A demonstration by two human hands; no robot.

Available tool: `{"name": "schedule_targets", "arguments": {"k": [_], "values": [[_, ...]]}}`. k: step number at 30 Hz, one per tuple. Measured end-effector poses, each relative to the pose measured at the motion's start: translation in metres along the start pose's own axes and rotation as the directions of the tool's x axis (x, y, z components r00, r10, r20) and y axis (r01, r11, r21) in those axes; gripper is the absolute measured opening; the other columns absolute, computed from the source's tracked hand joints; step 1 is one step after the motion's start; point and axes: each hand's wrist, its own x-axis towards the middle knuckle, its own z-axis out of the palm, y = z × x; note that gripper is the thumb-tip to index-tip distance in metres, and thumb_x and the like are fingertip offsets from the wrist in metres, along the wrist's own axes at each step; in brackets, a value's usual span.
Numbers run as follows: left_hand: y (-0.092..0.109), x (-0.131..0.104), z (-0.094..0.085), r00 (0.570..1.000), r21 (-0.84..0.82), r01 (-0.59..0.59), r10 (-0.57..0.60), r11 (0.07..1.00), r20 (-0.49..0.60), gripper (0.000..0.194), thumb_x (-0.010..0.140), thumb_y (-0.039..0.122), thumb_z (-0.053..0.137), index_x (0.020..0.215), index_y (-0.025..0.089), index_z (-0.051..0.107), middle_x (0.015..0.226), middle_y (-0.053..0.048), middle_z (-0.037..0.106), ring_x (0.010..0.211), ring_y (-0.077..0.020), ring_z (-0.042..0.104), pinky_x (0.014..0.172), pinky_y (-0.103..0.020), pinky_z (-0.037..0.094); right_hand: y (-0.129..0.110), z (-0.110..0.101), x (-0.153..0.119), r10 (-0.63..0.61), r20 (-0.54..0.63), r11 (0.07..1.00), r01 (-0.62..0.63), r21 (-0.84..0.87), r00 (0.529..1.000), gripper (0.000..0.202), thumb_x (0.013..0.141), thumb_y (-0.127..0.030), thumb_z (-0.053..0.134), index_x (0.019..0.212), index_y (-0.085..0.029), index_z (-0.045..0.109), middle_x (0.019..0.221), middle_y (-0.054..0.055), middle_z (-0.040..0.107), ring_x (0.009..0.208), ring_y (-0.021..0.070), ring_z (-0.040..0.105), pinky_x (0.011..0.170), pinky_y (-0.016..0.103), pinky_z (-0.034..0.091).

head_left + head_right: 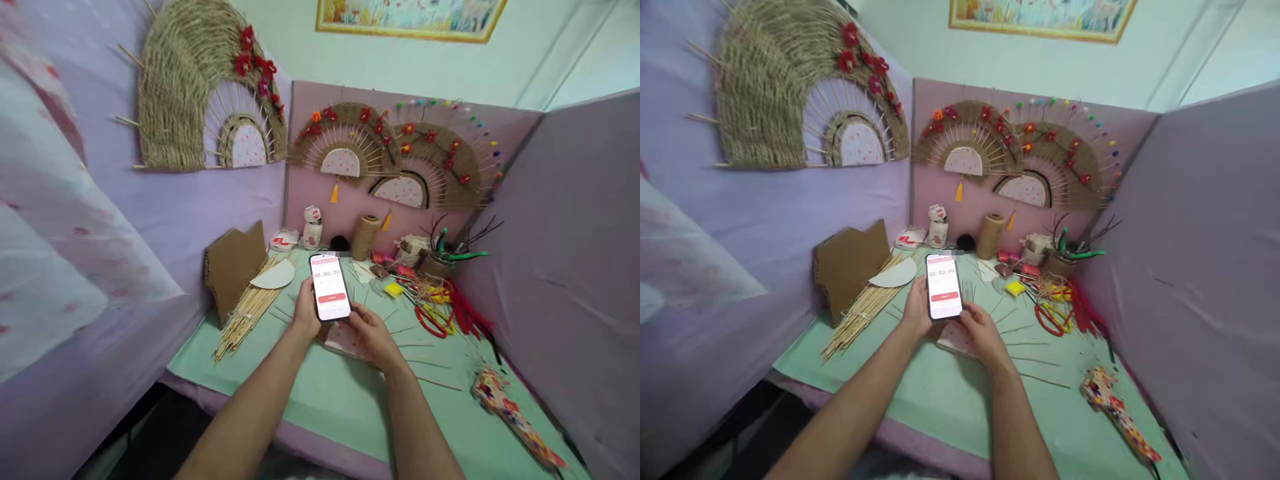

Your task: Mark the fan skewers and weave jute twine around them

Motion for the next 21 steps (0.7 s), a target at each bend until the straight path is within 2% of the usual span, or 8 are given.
{"name": "schedule_targets", "arguments": {"k": [7,13,21], "values": [[0.0002,-0.0014,-0.0007,0.999,-0.008,-0.022,0.022,1.000,0.029,0.023,0.079,0.035,0.052,0.082,0.014,0.063,0.071,-0.003,0.070,0.066,-0.0180,0.066,0.067,-0.030,0.051,-0.0035,0.0040,-0.0006,0.009,-0.001,0.999,-0.009,0.040,1.000,0.039,0.068,-0.038,0.077,0.103,-0.022,0.068,0.107,0.004,0.070,0.102,0.0228,0.064,0.095,0.039,0.046],[-0.0009,0.0014,-0.0034,0.999,-0.020,-0.049,0.049,0.999,0.013,0.022,0.080,0.035,0.051,0.082,0.015,0.062,0.072,-0.003,0.069,0.066,-0.0183,0.066,0.067,-0.031,0.052,-0.0051,0.0058,-0.0011,0.006,0.001,0.999,-0.006,0.036,1.000,0.042,0.067,-0.038,0.078,0.104,-0.021,0.067,0.107,0.005,0.070,0.103,0.0233,0.063,0.096,0.040,0.045],[-0.0011,0.0010,-0.0036,0.999,-0.022,-0.046,0.047,0.999,0.018,0.022,0.079,0.035,0.053,0.082,0.015,0.062,0.071,-0.003,0.069,0.065,-0.0179,0.066,0.065,-0.030,0.052,-0.0059,0.0066,-0.0019,0.008,0.010,0.999,-0.008,0.041,1.000,0.040,0.067,-0.036,0.078,0.104,-0.021,0.068,0.101,0.004,0.072,0.097,0.0213,0.065,0.094,0.038,0.046]]}}
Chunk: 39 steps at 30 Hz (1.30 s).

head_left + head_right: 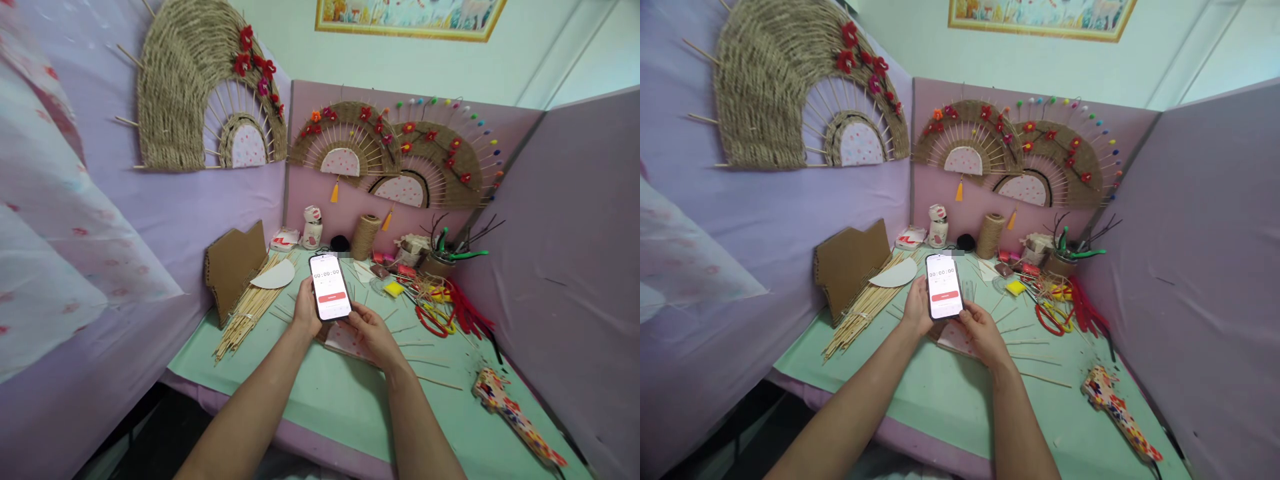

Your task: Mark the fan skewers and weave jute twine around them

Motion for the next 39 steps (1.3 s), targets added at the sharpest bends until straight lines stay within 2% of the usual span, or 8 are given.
{"name": "schedule_targets", "arguments": {"k": [8,14,16,19,21,23,31,39], "values": [[0.001,-0.001,0.002,1.000,0.006,0.015,-0.015,1.000,0.022,0.023,0.079,0.036,0.052,0.082,0.015,0.062,0.072,-0.003,0.069,0.064,-0.0178,0.065,0.067,-0.031,0.052,0.008,-0.004,0.004,-0.025,-0.015,1.000,0.025,0.017,1.000,0.038,0.071,-0.034,0.075,0.106,-0.020,0.067,0.108,0.005,0.070,0.103,0.0227,0.063,0.097,0.040,0.045],[0.001,0.003,-0.004,0.992,0.085,-0.113,0.117,0.990,-0.041,0.036,0.082,0.044,0.048,0.103,0.016,0.059,0.092,-0.006,0.069,0.084,-0.0206,0.067,0.079,-0.033,0.051,-0.007,0.004,0.013,0.022,-0.019,0.999,-0.021,0.038,1.000,0.028,0.073,-0.026,0.073,0.099,-0.018,0.069,0.108,0.005,0.070,0.098,0.0188,0.065,0.094,0.033,0.048],[0.003,0.005,-0.008,0.933,0.173,-0.296,0.324,0.939,-0.159,0.039,0.083,0.041,0.051,0.116,0.021,0.053,0.111,-0.005,0.064,0.104,-0.0193,0.061,0.090,-0.031,0.046,-0.018,0.011,0.027,0.069,-0.007,0.997,-0.068,0.043,0.998,0.021,0.075,-0.022,0.071,0.095,-0.017,0.069,0.103,0.006,0.071,0.096,0.0172,0.066,0.092,0.030,0.049],[0.005,0.003,-0.012,0.729,0.346,-0.590,0.666,0.729,-0.160,0.044,0.084,0.035,0.052,0.126,0.026,0.043,0.133,-0.006,0.049,0.125,-0.0164,0.045,0.103,-0.029,0.034,-0.028,0.025,0.068,0.122,-0.032,0.991,-0.120,0.058,0.992,0.008,0.079,-0.013,0.065,0.086,-0.015,0.069,0.095,0.005,0.072,0.092,0.0151,0.066,0.090,0.027,0.050],[0.006,-0.002,-0.012,0.640,0.413,-0.682,0.766,0.603,-0.063,0.044,0.085,0.034,0.050,0.127,0.024,0.040,0.136,-0.009,0.044,0.127,-0.0187,0.042,0.105,-0.033,0.031,-0.027,0.038,0.107,0.146,-0.039,0.988,-0.144,0.054,0.988,0.010,0.082,-0.009,0.060,0.083,-0.015,0.067,0.090,0.006,0.071,0.090,0.0146,0.066,0.089,0.028,0.051],[0.005,-0.008,-0.011,0.612,0.482,-0.688,0.790,0.542,-0.015,0.042,0.085,0.033,0.049,0.125,0.022,0.041,0.133,-0.011,0.045,0.125,-0.0213,0.043,0.106,-0.036,0.030,-0.021,0.054,0.149,0.165,-0.052,0.986,-0.163,0.047,0.985,0.012,0.085,-0.008,0.056,0.088,-0.014,0.066,0.092,0.006,0.069,0.091,0.0147,0.065,0.087,0.029,0.051],[0.011,-0.017,-0.011,0.660,0.511,-0.638,0.751,0.575,-0.021,0.034,0.087,0.038,0.044,0.117,0.022,0.043,0.123,-0.010,0.048,0.121,-0.0230,0.043,0.103,-0.035,0.030,0.021,0.113,0.268,0.138,-0.190,0.987,-0.151,-0.054,0.972,0.035,0.090,-0.034,0.055,0.119,-0.016,0.054,0.119,0.008,0.057,0.101,0.0219,0.059,0.083,0.041,0.051],[0.009,-0.014,-0.015,0.771,0.492,-0.542,0.636,0.681,-0.033,0.027,0.087,0.039,0.043,0.107,0.022,0.049,0.110,-0.009,0.054,0.111,-0.0230,0.050,0.095,-0.033,0.037,0.040,0.116,0.287,0.148,-0.316,0.920,-0.248,-0.305,0.937,0.034,0.089,-0.033,0.056,0.119,-0.016,0.054,0.119,0.009,0.056,0.100,0.0206,0.059,0.083,0.041,0.051]]}}
